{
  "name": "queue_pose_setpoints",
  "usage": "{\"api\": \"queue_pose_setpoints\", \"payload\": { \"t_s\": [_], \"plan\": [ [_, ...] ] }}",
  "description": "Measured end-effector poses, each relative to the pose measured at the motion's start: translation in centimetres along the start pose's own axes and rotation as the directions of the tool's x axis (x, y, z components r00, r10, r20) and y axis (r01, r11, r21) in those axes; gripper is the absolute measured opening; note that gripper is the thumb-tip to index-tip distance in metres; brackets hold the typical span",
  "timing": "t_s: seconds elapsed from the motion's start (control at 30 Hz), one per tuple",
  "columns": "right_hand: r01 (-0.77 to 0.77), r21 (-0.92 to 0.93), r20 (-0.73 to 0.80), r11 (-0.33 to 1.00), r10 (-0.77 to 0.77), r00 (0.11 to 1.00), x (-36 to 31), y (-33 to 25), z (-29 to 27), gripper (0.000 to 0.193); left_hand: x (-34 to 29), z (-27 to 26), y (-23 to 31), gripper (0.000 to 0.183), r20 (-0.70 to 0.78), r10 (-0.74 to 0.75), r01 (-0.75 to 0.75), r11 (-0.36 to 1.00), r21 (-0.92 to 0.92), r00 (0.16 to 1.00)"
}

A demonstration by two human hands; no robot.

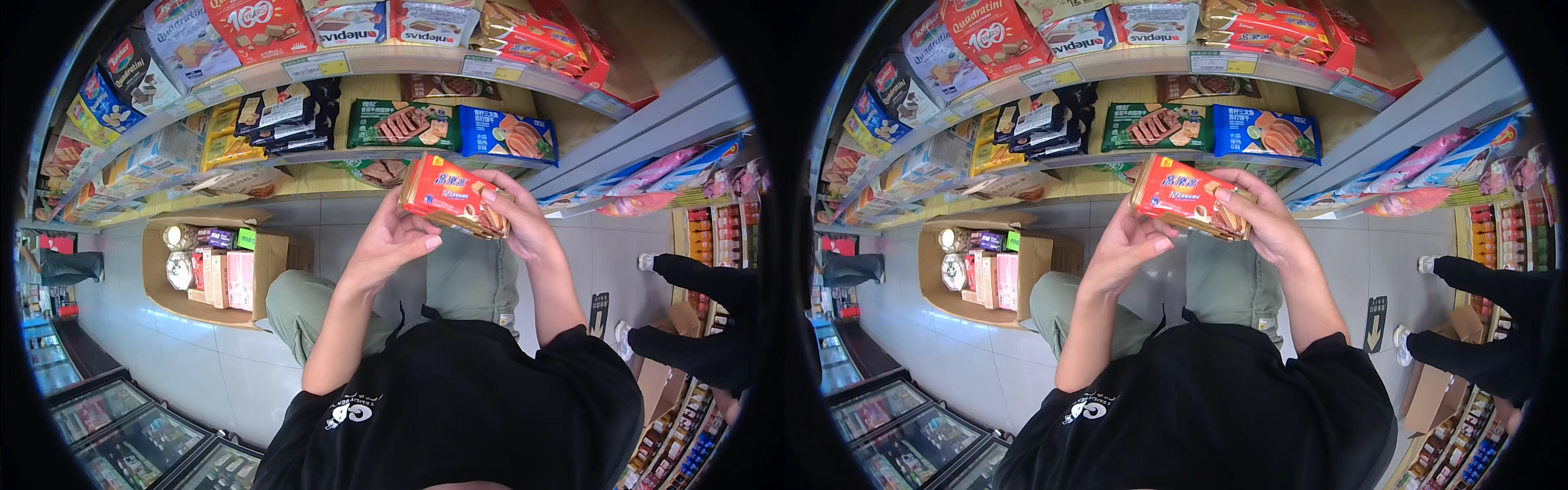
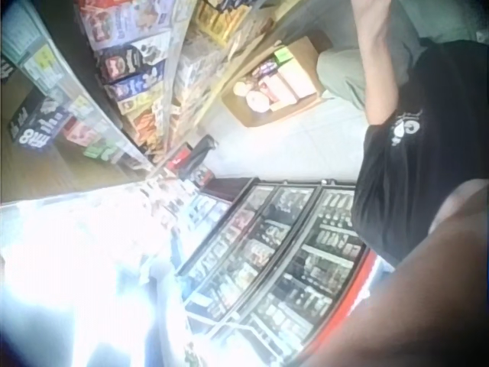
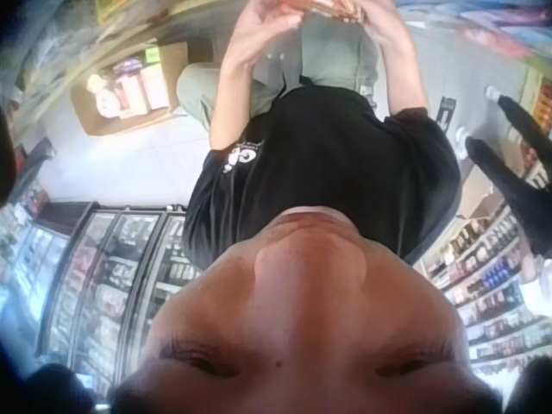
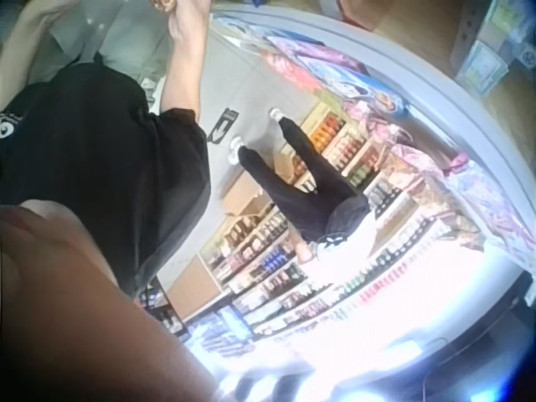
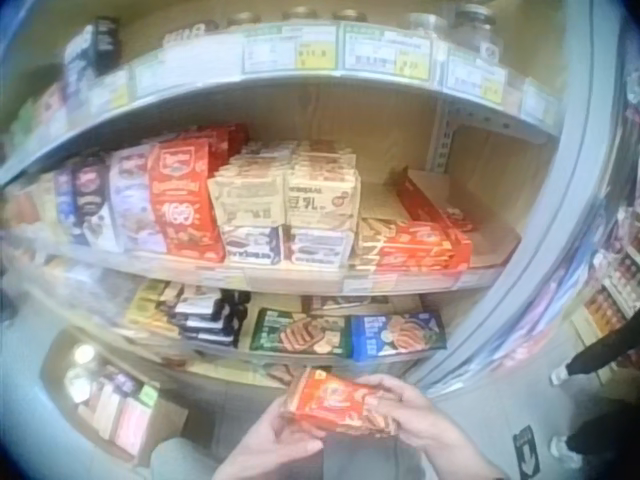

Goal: The person kneels in a store aisle and repeatedly picks snack boxes and jars from a cardboard box on the floor, then places them onto the shelves. The person handles items one at a time, arranging them on the shelf.

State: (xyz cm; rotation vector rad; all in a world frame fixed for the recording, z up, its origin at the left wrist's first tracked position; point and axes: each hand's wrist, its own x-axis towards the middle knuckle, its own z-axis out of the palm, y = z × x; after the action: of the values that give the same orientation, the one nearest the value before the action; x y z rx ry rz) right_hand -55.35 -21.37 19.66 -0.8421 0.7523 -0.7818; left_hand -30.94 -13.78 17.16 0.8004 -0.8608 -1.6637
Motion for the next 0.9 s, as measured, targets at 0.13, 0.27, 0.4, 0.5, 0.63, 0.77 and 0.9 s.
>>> {"api": "queue_pose_setpoints", "payload": {
  "t_s": [0.13, 0.27, 0.4, 0.5, 0.63, 0.77, 0.9],
  "plan": [
    [-0.085, 0.143, 0.031, 0.986, 0.082, 0.996, -0.1, 0.6, 0.3, 0.048, 1.7, 0.1, -2.2, 0.095, -0.051, 0.108, -0.107, 0.994, 0.029, 0.993],
    [-0.135, 0.203, 0.107, 0.97, 0.115, 0.987, 0.0, 1.2, 0.4, 0.046, 2.0, -0.3, -3.4, 0.092, -0.046, 0.07, -0.074, 0.994, -0.085, 0.996],
    [-0.074, -0.052, 0.098, 0.996, 0.079, 0.992, 0.0, 0.9, 0.3, 0.047, 1.9, -0.8, -3.6, 0.09, -0.022, 0.112, -0.113, 0.99, -0.084, 0.993],
    [0.09, -0.428, 0.138, 0.899, -0.033, 0.99, -0.2, -0.6, 0.7, 0.052, 2.0, -0.9, -3.4, 0.091, -0.036, 0.152, -0.153, 0.987, -0.038, 0.988],
    [0.336, -0.733, 0.295, 0.591, -0.169, 0.94, -0.8, -4.0, 2.1, 0.075, 2.5, -0.4, -2.2, 0.092, -0.028, 0.228, -0.227, 0.973, 0.042, 0.973],
    [0.409, -0.871, 0.356, 0.273, -0.225, 0.907, -1.7, -7.0, 4.0, 0.087, 2.7, 1.5, -0.1, 0.092, 0.0, 0.319, -0.315, 0.937, 0.153, 0.948],
    [0.403, -0.899, 0.363, 0.17, -0.226, 0.904, -2.7, -10.0, 5.0, 0.092, 2.8, 3.6, 2.4, 0.094, 0.044, 0.312, -0.313, 0.924, 0.22, 0.949]
  ]
}}
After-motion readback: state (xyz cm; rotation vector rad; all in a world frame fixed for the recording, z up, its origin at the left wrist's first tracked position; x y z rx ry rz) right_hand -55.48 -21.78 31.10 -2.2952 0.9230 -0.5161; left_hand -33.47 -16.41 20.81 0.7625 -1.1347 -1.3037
